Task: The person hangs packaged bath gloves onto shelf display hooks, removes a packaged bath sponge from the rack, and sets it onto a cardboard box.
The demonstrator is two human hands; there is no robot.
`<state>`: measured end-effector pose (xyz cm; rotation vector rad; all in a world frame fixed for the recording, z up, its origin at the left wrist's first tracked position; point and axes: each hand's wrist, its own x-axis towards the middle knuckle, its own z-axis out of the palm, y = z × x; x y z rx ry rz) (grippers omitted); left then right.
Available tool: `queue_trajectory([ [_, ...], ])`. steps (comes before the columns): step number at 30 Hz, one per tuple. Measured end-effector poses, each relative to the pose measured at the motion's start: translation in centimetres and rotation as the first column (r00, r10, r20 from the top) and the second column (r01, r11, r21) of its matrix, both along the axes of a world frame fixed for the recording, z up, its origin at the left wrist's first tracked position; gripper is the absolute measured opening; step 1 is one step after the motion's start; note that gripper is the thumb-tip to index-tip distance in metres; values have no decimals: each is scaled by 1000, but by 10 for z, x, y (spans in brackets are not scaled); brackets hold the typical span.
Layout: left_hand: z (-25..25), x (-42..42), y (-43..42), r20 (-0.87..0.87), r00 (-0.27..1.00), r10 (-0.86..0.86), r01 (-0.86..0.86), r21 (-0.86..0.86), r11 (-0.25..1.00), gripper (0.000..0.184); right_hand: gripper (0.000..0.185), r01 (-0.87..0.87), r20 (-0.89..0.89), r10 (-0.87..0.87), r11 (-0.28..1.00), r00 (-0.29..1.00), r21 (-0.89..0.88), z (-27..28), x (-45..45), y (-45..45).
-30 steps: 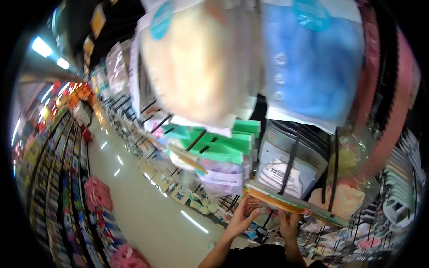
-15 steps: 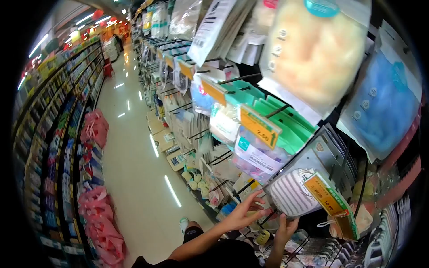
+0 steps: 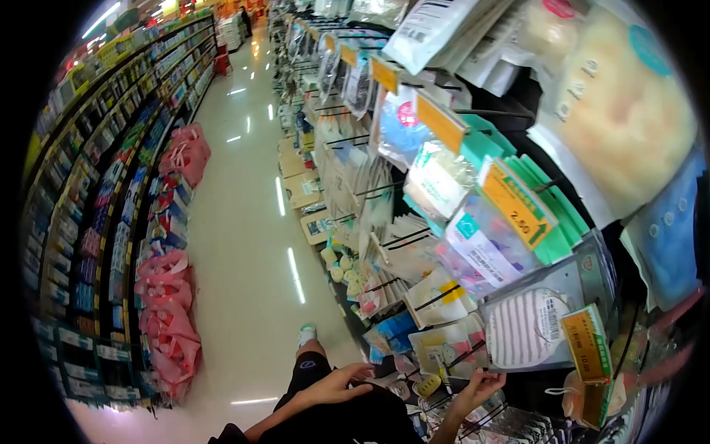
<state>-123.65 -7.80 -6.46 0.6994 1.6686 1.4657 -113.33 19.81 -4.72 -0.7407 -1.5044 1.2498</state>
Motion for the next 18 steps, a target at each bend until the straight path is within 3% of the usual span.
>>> queue_trajectory([
  [2, -6, 6, -2, -155, 987, -38, 25, -89, 996, 60, 48, 21, 41, -22, 1000, 999, 9, -2, 0, -2],
  [5, -15, 4, -6, -226, 951, -213, 188, -130, 974, 62, 45, 86, 97, -90, 995, 991, 44, 7, 0, -8],
  [8, -23, -5, -11, -212, 925, -314, 276, -188, 943, 70, 42, 157, 48, -166, 976, 985, 149, 13, -1, -11],
  [12, -33, -22, -21, -210, 859, -466, 400, -291, 869, 73, 43, 268, 41, -276, 953, 960, 142, 23, -1, -32],
  [15, -8, -36, -29, -146, 827, -544, 471, -350, 810, 64, 42, 326, 64, -349, 917, 935, 230, 25, -3, -57],
  [18, -24, -42, -56, -165, 836, -524, 469, -282, 837, 62, 41, 345, 72, -382, 890, 921, 299, 24, -8, -87],
])
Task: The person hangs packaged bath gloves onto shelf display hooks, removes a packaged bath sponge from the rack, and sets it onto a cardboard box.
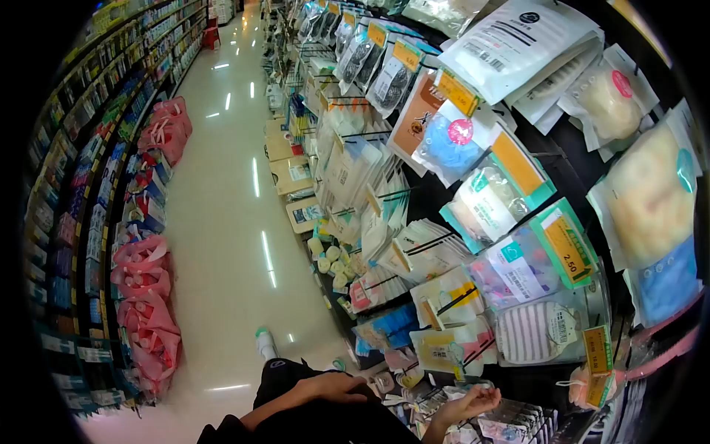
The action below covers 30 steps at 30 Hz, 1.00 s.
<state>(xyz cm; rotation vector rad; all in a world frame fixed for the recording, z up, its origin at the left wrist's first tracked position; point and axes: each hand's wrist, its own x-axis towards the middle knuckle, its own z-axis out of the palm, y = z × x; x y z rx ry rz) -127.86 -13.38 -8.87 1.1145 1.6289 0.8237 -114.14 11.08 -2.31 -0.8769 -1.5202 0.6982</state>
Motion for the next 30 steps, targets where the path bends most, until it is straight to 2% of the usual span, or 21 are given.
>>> queue_trajectory([
  [1, 1, -2, -9, -3, 1000, 1, -1, 0, 1000, 62, 40, 24, 38, -25, 999, 999, 28, 2, -2, -12],
  [2, 1, -8, -16, 28, 999, -31, 33, -88, 996, 63, 42, -21, -6, 21, 1000, 1000, 18, 1, -2, -21],
  [5, 10, -26, -41, 25, 999, -46, 47, -45, 998, 63, 34, -54, 9, 53, 990, 999, 129, 0, -13, -52],
  [9, -13, -40, -71, -18, 999, -37, 37, 10, 999, 65, 32, -251, -2, 252, 967, 968, 41, -17, -38, -100],
  [12, -3, -59, -99, 42, 999, 3, -4, 9, 1000, 66, 30, -464, 286, 457, 885, 842, -48, -67, -44, -131],
  [14, -3, -72, -119, 26, 999, 33, -34, 46, 998, 66, 24, -503, 578, 487, 851, 655, -148, -100, -45, -156],
  [16, -4, -84, -140, 20, 998, 59, -60, 64, 996, 65, 30, -394, 519, 611, 788, 598, -473, -203, -8, -162],
  [19, -8, -101, -173, 15, 996, 92, -92, 75, 993, 65, 30, -106, 520, 705, 636, 481, -764, -273, 2, -182],
  [21, -1, -113, -196, 18, 994, 112, -113, 59, 992, 65, 31, 22, 518, 741, 565, 427, -825, -295, -3, -194],
  [24, 3, -124, -228, 24, 991, 134, -135, 51, 990, 64, 32, 100, 496, 768, 502, 406, -859, -311, -20, -206],
  [30, 5, -132, -261, 77, 992, 103, -102, -26, 994, 68, 34, 84, 432, 781, 444, 451, -892, -319, -61, -224],
])
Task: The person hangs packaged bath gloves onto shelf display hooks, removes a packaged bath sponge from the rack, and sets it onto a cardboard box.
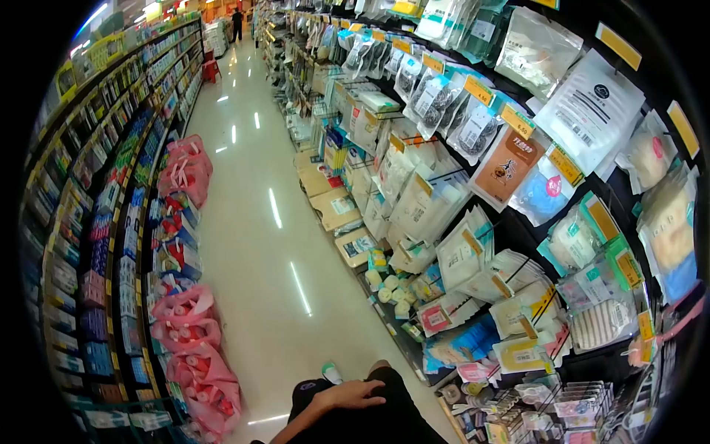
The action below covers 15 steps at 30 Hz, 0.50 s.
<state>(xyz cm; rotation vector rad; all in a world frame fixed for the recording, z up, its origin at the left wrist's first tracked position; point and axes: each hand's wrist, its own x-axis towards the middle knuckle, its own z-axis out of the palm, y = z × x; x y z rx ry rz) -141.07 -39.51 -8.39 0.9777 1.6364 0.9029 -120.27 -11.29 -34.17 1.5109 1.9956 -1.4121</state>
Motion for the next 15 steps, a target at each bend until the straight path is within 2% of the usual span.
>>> queue_trajectory([
  [3, 20, -10, -8, 5, 1000, -24, 24, -25, 999, 69, 36, -12, -34, 11, 1000, 999, -15, -1, -18, -11],
  [9, -4, -11, -19, -14, 999, 30, -30, -20, 999, 66, 39, -17, -67, 14, 999, 998, -45, 0, -33, -34],
  [12, 3, -14, -25, -7, 998, 58, -58, -8, 998, 64, 41, 19, -43, -22, 997, 999, -68, -10, -28, -43],
  [15, -10, -13, -31, 2, 995, 101, -101, -50, 994, 62, 43, 74, 11, -74, 993, 997, -95, -19, -17, -52],
])
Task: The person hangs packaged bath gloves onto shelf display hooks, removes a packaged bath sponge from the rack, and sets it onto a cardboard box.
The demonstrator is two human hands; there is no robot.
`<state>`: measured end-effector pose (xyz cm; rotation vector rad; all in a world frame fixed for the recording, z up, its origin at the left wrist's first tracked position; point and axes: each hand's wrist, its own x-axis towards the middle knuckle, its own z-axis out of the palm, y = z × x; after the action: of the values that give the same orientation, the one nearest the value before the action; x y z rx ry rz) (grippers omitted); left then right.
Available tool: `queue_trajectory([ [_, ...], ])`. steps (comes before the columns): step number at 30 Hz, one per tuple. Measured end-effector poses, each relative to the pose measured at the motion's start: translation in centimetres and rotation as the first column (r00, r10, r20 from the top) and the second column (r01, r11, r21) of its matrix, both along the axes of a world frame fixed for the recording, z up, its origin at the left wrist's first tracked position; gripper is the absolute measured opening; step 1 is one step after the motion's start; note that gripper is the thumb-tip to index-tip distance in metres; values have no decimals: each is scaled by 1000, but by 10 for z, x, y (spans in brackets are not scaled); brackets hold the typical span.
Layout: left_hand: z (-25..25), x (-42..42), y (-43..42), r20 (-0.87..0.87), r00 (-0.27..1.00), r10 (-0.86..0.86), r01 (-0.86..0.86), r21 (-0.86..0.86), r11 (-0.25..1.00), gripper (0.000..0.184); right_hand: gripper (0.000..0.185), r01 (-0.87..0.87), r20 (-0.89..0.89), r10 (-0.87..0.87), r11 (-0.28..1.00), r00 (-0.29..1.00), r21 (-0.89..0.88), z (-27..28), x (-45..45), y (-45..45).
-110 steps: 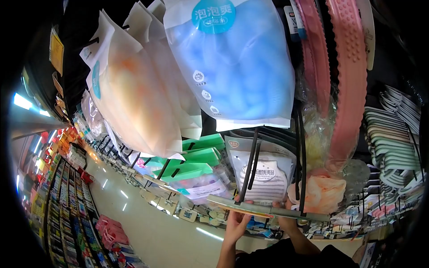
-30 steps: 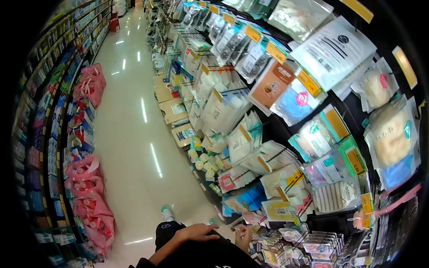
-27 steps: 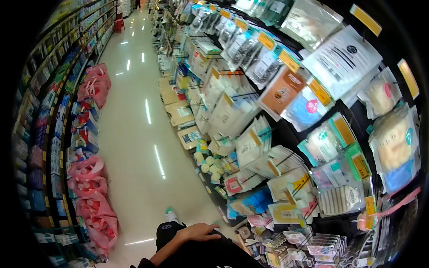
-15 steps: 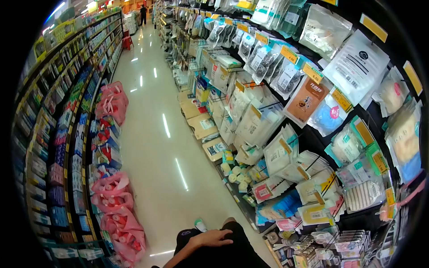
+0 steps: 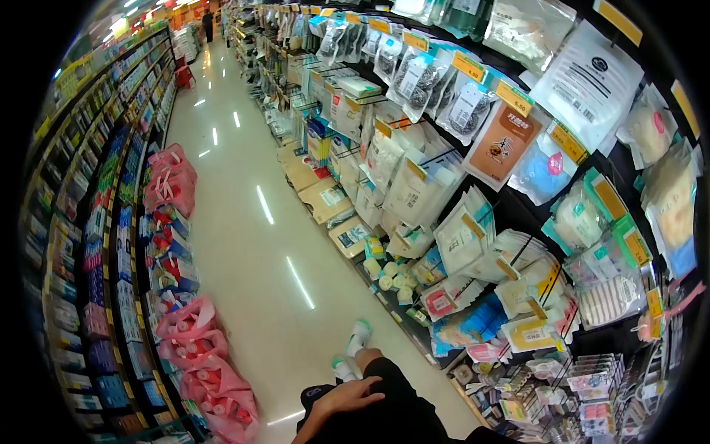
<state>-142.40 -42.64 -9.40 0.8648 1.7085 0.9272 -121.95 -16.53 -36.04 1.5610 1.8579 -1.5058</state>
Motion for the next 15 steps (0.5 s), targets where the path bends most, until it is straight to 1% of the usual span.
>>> queue_trajectory([
  [6, 4, -20, -4, -12, 1000, -8, 7, -41, 999, 58, 48, 179, 146, -169, 982, 975, -58, -22, 45, -11],
  [7, 6, -25, -1, -4, 1000, -5, 5, -6, 1000, 61, 49, 210, 162, -198, 975, 967, -65, -28, 52, -13],
  [9, 13, -36, 9, -42, 999, -16, 15, -24, 1000, 59, 50, 273, 171, -259, 960, 951, -63, -39, 59, -14],
  [11, 19, -47, 18, -82, 995, -50, 45, -65, 997, 57, 52, 351, 135, -342, 935, 930, -47, -49, 60, -11],
  [12, 18, -51, 22, -69, 996, -53, 49, -50, 998, 57, 53, 397, 92, -392, 917, 915, -45, -53, 57, -6],
  [13, 17, -54, 26, -61, 997, -48, 46, -28, 999, 56, 48, 490, 40, -489, 872, 872, -26, -16, 35, -2],
  [14, 17, -59, 32, -51, 998, -40, 40, -2, 999, 56, 45, 528, -58, -531, 847, 845, -60, -12, 26, 5],
  [15, 17, -64, 39, -53, 998, -39, 40, 24, 999, 55, 45, 533, -104, -539, 842, 836, -87, -11, 18, 16],
])
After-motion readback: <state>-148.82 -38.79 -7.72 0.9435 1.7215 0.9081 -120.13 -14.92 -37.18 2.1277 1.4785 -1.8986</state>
